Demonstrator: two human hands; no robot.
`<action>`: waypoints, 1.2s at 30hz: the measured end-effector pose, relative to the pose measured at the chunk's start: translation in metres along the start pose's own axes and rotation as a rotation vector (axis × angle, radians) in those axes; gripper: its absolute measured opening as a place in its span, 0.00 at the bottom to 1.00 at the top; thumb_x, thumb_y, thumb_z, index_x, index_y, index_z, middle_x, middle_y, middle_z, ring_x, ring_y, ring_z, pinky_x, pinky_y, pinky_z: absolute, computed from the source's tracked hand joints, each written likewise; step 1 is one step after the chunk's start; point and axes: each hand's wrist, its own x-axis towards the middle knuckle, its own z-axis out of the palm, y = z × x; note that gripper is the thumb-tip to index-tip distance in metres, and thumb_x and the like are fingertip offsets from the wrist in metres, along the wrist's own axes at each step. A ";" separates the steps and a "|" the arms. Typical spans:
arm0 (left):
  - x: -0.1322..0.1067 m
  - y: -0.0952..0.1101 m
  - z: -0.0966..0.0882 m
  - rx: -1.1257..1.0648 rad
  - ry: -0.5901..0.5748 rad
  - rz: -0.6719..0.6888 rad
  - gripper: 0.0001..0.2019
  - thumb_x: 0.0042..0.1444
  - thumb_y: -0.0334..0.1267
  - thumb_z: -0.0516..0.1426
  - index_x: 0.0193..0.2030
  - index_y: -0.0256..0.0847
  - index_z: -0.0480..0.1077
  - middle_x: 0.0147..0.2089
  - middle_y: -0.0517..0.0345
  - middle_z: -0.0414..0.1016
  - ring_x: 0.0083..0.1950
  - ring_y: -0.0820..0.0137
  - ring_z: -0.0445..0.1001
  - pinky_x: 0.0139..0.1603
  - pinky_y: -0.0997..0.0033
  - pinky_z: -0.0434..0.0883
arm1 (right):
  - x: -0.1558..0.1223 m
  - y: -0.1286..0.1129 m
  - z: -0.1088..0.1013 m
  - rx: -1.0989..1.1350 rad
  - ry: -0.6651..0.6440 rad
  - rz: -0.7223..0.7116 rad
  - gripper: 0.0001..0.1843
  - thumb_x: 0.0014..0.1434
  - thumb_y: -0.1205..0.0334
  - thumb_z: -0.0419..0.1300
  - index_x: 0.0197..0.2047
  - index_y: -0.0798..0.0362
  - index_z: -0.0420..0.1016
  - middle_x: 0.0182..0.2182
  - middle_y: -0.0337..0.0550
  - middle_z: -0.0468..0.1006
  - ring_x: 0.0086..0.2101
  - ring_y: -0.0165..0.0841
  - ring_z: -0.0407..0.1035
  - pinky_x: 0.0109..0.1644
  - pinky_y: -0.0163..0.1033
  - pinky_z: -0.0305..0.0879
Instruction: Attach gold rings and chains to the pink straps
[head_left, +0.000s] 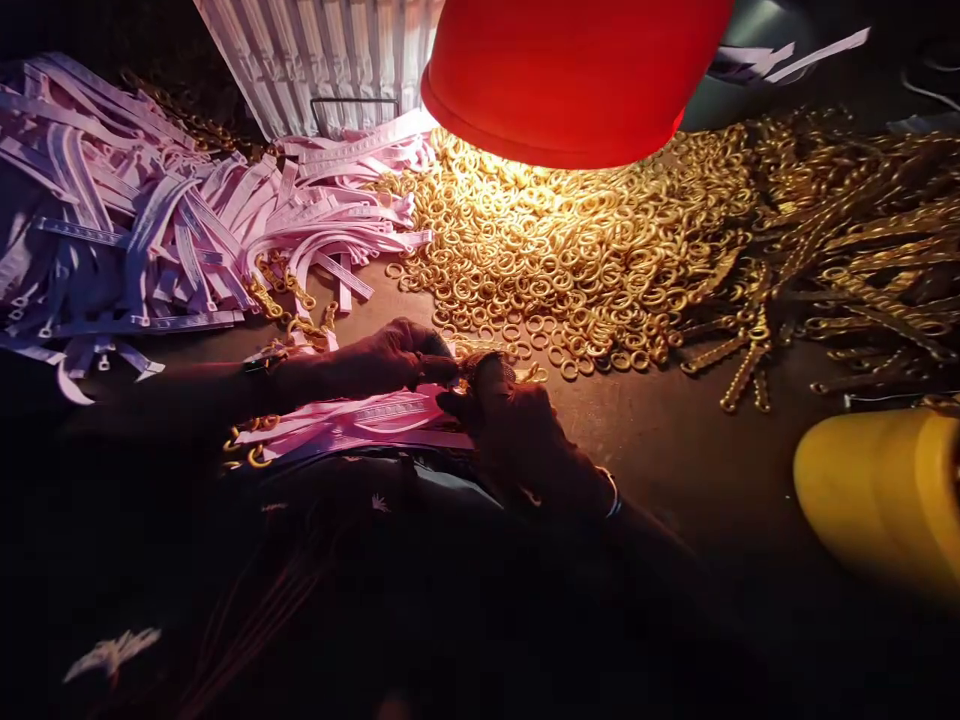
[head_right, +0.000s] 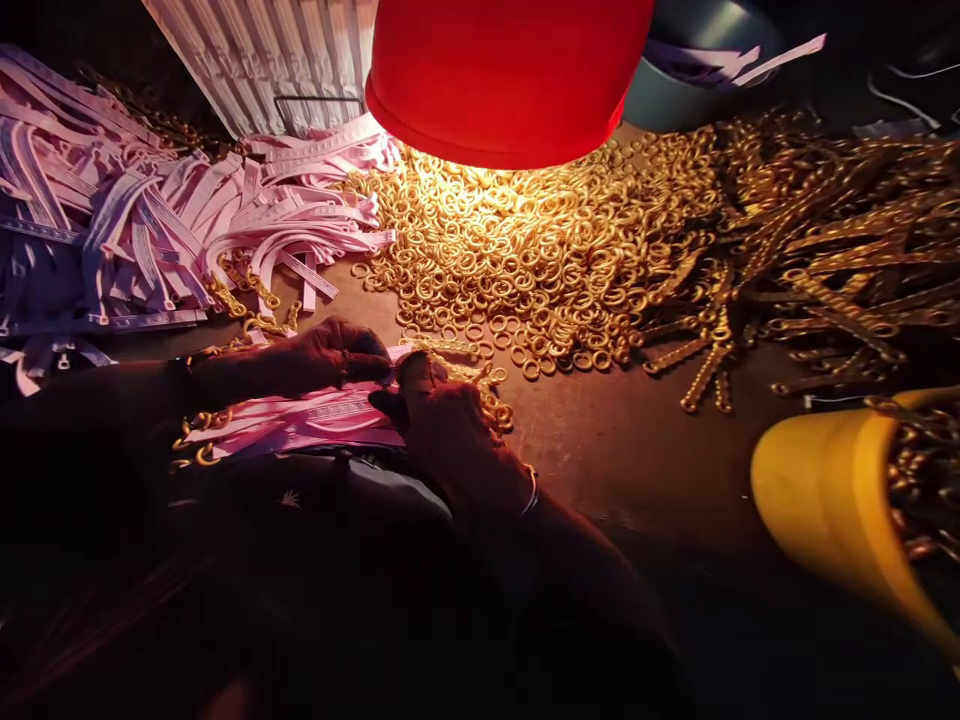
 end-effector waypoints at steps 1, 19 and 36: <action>-0.007 -0.008 0.003 -0.009 -0.025 -0.006 0.10 0.47 0.35 0.67 0.25 0.31 0.73 0.22 0.57 0.72 0.21 0.79 0.63 0.21 0.79 0.57 | -0.008 -0.002 0.005 -0.008 0.006 0.004 0.21 0.67 0.43 0.50 0.39 0.54 0.65 0.22 0.43 0.69 0.20 0.30 0.60 0.25 0.37 0.41; -0.023 -0.059 0.020 -0.238 -0.097 0.016 0.18 0.49 0.47 0.66 0.24 0.32 0.71 0.24 0.58 0.70 0.27 0.76 0.66 0.28 0.77 0.65 | -0.016 -0.006 0.027 0.400 -0.155 0.061 0.12 0.59 0.57 0.57 0.33 0.50 0.55 0.25 0.38 0.68 0.23 0.27 0.57 0.27 0.34 0.51; -0.028 -0.007 -0.030 0.697 0.118 0.188 0.15 0.50 0.46 0.64 0.25 0.35 0.72 0.20 0.60 0.66 0.23 0.77 0.60 0.27 0.77 0.53 | -0.001 -0.006 -0.012 -0.212 -0.234 -0.088 0.28 0.69 0.40 0.46 0.45 0.57 0.71 0.32 0.49 0.76 0.31 0.34 0.67 0.32 0.37 0.45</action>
